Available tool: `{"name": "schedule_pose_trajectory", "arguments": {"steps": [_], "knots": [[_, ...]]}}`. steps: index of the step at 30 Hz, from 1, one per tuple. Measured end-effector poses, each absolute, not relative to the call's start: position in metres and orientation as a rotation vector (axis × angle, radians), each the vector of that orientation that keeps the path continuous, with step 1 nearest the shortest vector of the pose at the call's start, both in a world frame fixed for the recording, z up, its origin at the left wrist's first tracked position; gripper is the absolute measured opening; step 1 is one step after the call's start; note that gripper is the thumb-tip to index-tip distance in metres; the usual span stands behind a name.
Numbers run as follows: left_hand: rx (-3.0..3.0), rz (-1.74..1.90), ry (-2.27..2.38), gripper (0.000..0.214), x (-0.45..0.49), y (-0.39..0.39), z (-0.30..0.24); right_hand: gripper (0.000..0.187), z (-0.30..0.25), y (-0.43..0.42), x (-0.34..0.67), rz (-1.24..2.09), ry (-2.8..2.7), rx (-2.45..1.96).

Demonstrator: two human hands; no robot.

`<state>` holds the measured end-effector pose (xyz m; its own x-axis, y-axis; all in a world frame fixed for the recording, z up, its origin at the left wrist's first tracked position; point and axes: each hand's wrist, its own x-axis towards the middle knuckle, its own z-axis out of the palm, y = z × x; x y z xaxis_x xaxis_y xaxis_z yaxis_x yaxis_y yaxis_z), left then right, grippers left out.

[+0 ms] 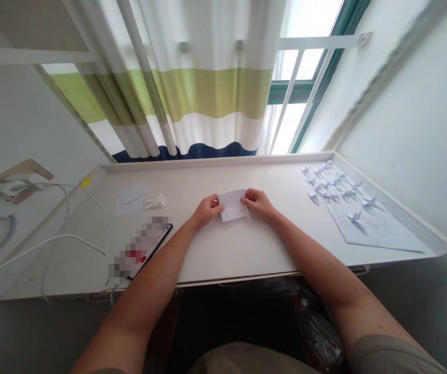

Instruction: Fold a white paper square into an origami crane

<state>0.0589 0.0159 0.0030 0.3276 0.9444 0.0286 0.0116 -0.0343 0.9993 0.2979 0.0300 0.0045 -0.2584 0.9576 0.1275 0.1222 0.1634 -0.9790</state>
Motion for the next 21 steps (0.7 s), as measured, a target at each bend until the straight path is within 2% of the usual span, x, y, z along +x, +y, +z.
{"name": "schedule_pose_trajectory", "arguments": {"steps": [9, 14, 21], "knots": [[1.397, 0.958, 0.969, 0.032, 0.054, 0.008, 0.006, 0.024, 0.005, 0.028, 0.299, 1.229, -1.597, -1.058], [1.352, 0.952, 0.969, 0.041, 0.059, 0.007, 0.009, 0.024, 0.008, 0.026, 0.306, 1.237, -1.598, -1.061], [1.341, 0.944, 0.947, 0.042, 0.062, 0.007, 0.007, 0.025, 0.003, 0.029, 0.307, 1.208, -1.541, -1.07]]}}
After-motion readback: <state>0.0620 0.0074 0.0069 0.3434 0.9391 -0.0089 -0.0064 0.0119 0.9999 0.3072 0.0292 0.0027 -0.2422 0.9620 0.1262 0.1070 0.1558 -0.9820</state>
